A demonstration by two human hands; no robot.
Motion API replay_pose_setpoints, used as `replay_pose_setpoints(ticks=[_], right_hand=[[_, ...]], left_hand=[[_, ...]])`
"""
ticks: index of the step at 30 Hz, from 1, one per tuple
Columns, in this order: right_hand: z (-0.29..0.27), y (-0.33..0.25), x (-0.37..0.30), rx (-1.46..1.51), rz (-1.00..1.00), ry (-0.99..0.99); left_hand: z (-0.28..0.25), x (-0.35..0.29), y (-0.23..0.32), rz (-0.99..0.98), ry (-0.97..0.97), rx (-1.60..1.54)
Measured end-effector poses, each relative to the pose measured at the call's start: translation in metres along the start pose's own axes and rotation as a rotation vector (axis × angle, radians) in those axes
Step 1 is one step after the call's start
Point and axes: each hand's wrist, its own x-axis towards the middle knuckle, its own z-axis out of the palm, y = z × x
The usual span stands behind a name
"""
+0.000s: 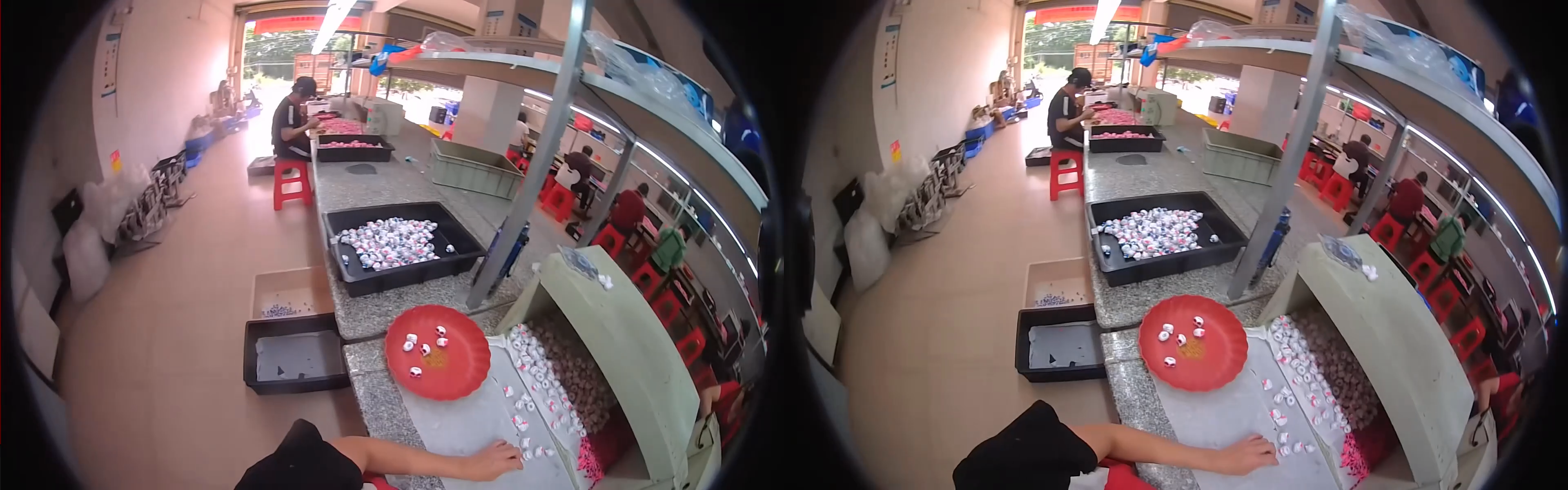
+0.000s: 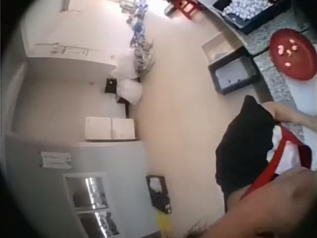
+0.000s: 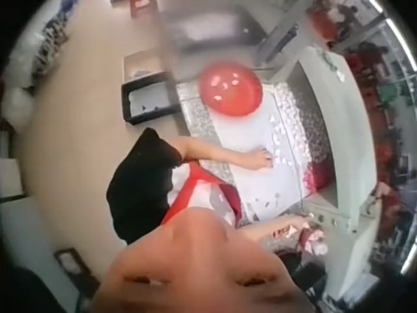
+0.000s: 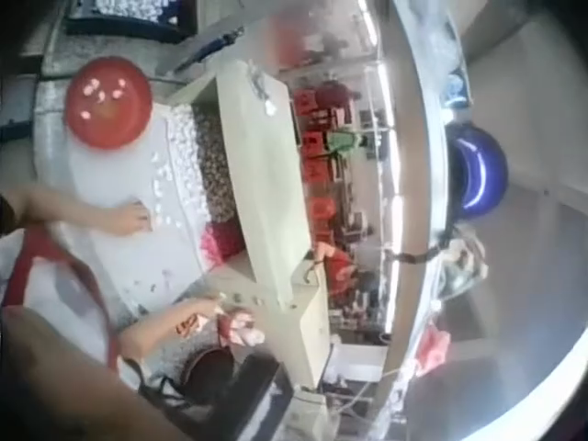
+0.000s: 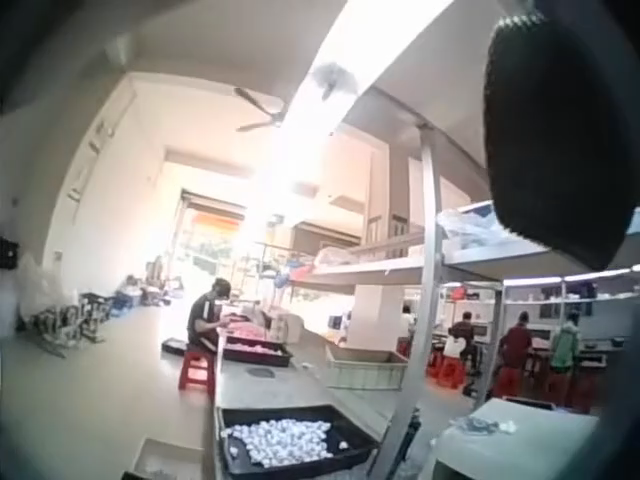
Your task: Applying glue and attaching small pink bows to white toy figurine heads at a factory production line.
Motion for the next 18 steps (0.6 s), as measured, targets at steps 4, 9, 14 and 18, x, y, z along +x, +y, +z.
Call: replay_pose_setpoints(ticks=[4,9,14,18], right_hand=[[0.015,0.003,0.010,0.055,-0.109,0.127],[0.014,-0.059,-0.034,-0.216,-0.205,0.052],[-0.021,-0.020,-0.057,-0.535,-0.248,-0.289],[-0.035,-0.096,-0.151,-0.344,-0.150,-0.518]], left_hand=[[0.005,0.004,0.004,-0.113,-0.051,-0.055],[0.002,0.028,0.010,-0.110,0.173,-0.245],[-0.005,0.053,0.031,-0.807,-0.102,-1.123],[-0.009,0.049,0.037,-1.070,-0.150,-1.709]])
